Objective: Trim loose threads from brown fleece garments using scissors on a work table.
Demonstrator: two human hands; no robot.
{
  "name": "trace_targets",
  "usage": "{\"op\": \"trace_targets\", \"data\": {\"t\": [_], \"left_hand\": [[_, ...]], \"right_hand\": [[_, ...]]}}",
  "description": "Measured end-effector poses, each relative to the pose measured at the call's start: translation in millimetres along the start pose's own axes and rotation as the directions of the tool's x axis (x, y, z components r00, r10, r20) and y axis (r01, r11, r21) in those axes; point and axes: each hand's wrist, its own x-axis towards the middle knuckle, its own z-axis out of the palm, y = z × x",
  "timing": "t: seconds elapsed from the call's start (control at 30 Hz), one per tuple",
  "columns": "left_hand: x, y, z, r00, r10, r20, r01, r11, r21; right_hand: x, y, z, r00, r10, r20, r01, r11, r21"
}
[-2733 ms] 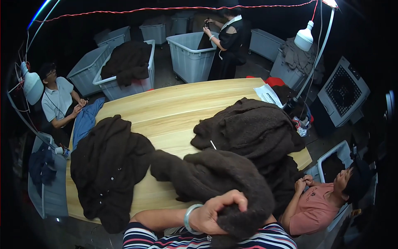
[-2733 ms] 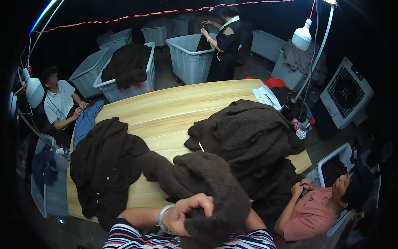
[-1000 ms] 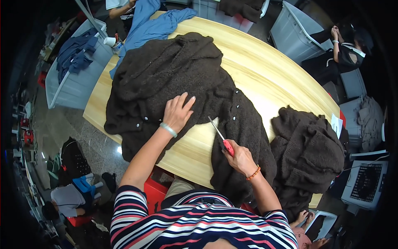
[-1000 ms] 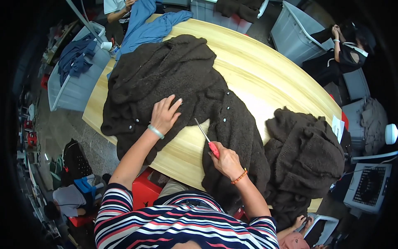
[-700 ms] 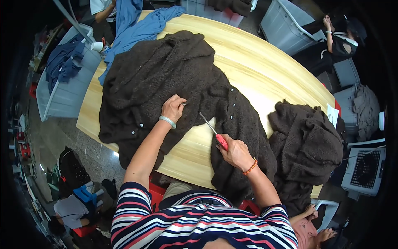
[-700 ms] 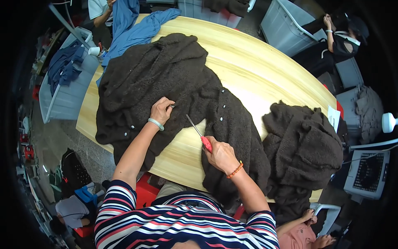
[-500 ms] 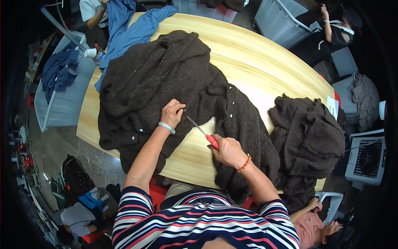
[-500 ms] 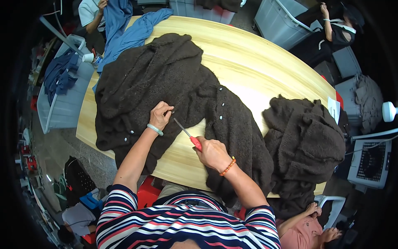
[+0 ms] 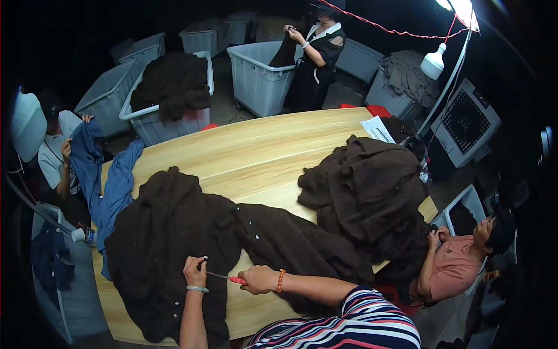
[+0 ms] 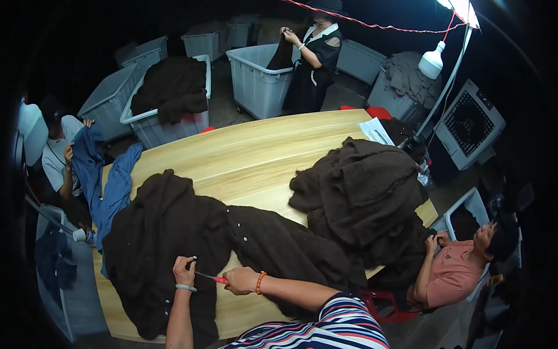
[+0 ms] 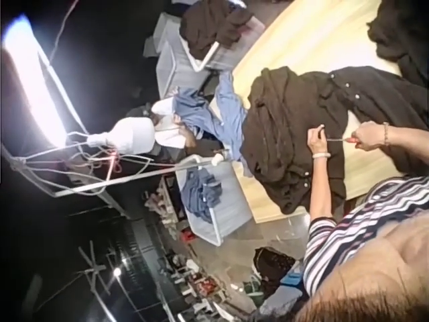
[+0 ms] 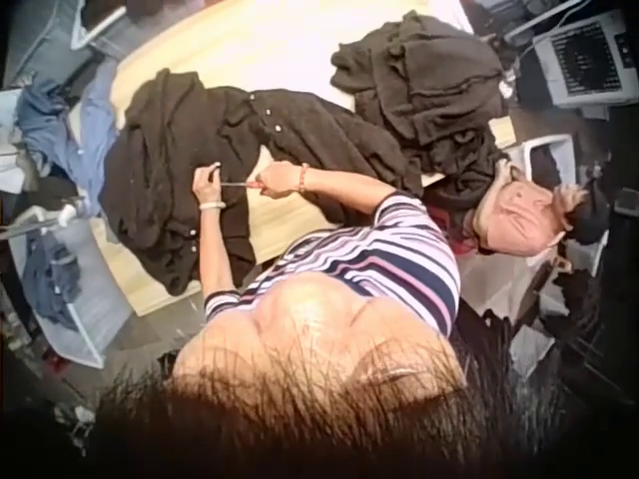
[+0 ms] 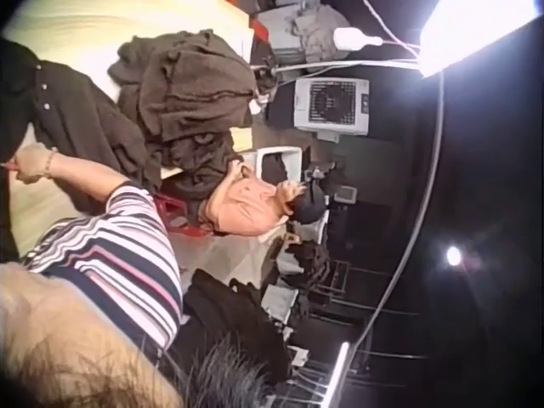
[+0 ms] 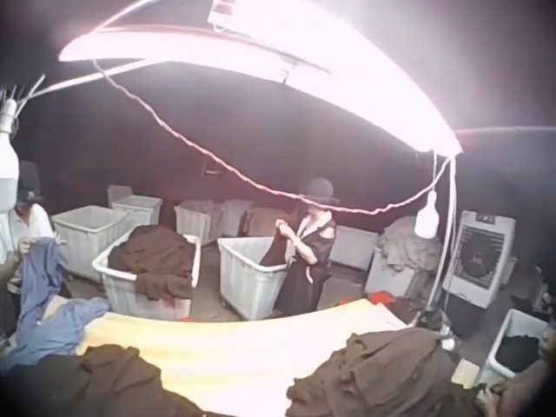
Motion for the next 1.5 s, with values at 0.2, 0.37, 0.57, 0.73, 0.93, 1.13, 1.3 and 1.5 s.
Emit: {"op": "trace_targets", "data": {"t": [0.2, 0.37, 0.57, 0.73, 0.93, 1.13, 1.3, 1.5], "left_hand": [[2.3, 16.6, -9.6, 0.992, -0.072, 0.106, 0.064, 0.995, 0.072], [-10.4, 12.9, -16.0, 0.993, -0.017, 0.118, -0.014, 0.967, 0.256], [-12.1, 34.8, -23.0, 0.994, -0.046, 0.097, 0.007, 0.929, 0.370], [-17.4, 40.8, -26.1, 0.996, -0.058, 0.071, 0.013, 0.861, 0.509], [-24.5, 34.3, -32.5, 0.993, -0.083, 0.088, 0.018, 0.823, 0.568], [-26.6, 28.7, -35.0, 0.982, -0.135, 0.133, 0.031, 0.804, 0.593], [-25.2, 19.7, -36.3, 0.966, -0.218, 0.139, 0.136, 0.885, 0.445], [-28.7, 14.4, -43.5, 0.868, -0.440, 0.231, 0.400, 0.895, 0.198]], "right_hand": [[-12.2, 10.0, 6.0, 0.982, 0.024, -0.186, -0.017, 0.999, 0.042], [-23.4, 8.3, 6.0, 0.976, 0.061, -0.211, -0.050, 0.997, 0.057], [-24.1, 11.1, 22.6, 0.972, 0.033, -0.231, -0.017, 0.997, 0.072], [-22.3, 11.0, 26.5, 0.981, 0.055, -0.184, -0.048, 0.998, 0.041], [-25.4, 6.4, 25.6, 0.979, 0.044, -0.197, -0.039, 0.999, 0.029], [-23.9, -1.2, 27.6, 0.983, 0.012, -0.182, -0.009, 1.000, 0.019], [-21.3, -8.0, 27.6, 0.997, -0.023, -0.078, 0.022, 1.000, -0.023], [-16.8, -12.0, 35.2, 0.995, -0.097, -0.005, 0.097, 0.995, 0.008]]}}
